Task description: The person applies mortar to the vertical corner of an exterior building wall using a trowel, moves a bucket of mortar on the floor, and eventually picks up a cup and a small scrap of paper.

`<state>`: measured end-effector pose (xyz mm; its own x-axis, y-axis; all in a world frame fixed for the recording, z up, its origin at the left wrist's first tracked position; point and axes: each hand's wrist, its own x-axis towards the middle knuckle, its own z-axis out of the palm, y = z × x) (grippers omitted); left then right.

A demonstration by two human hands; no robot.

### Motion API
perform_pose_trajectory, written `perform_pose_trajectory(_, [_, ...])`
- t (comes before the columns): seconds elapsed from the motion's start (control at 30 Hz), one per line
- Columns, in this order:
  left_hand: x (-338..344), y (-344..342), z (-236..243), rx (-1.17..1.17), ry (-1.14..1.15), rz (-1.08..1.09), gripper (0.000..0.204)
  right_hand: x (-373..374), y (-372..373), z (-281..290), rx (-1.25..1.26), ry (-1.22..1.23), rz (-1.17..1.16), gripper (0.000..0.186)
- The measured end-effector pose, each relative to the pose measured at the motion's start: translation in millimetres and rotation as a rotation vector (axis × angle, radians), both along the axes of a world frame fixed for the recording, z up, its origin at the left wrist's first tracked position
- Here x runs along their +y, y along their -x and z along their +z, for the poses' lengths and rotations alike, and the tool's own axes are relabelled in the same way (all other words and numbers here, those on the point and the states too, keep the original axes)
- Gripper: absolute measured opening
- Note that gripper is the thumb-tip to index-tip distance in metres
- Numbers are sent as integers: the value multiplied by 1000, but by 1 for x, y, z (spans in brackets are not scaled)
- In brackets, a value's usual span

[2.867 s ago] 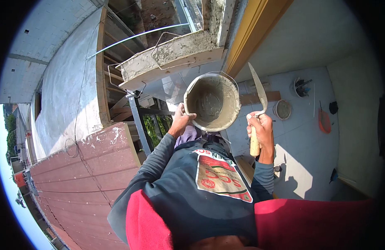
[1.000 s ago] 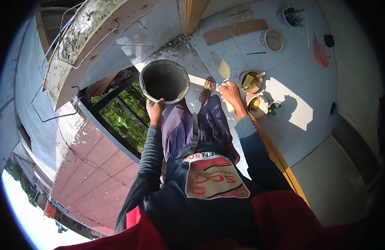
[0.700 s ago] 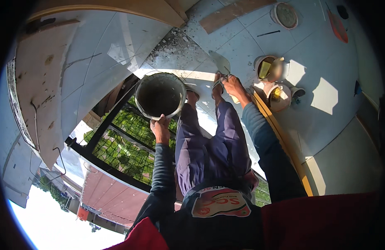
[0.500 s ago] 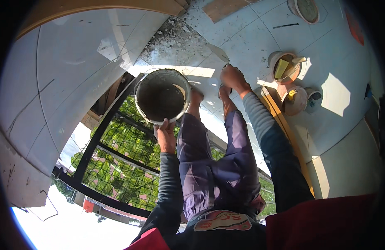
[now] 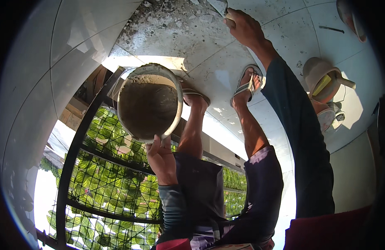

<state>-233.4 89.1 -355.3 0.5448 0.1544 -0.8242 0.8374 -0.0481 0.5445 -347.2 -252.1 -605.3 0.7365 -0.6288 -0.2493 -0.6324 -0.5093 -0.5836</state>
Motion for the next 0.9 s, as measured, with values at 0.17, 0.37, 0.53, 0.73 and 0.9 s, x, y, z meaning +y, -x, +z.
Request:
perform_pose_trajectory(0.17, [12,-6,0,28,9,57,32,49,9,0,54,-134,7,27])
perform_pose_trajectory(0.37, [16,-9,2,51,42,139,32,42,-46,-14,64,9,1,32])
perform_pose_trajectory(0.53, [18,-10,1,80,34,173,29,19,-71,-15,171,66,122,37])
perform_pose_trajectory(0.73, [31,-8,-1,130,61,214,30,14,-22,8,217,121,308,35])
perform_pose_trajectory(0.9, [22,-14,4,105,35,232,29,14,-59,6,153,83,216,34])
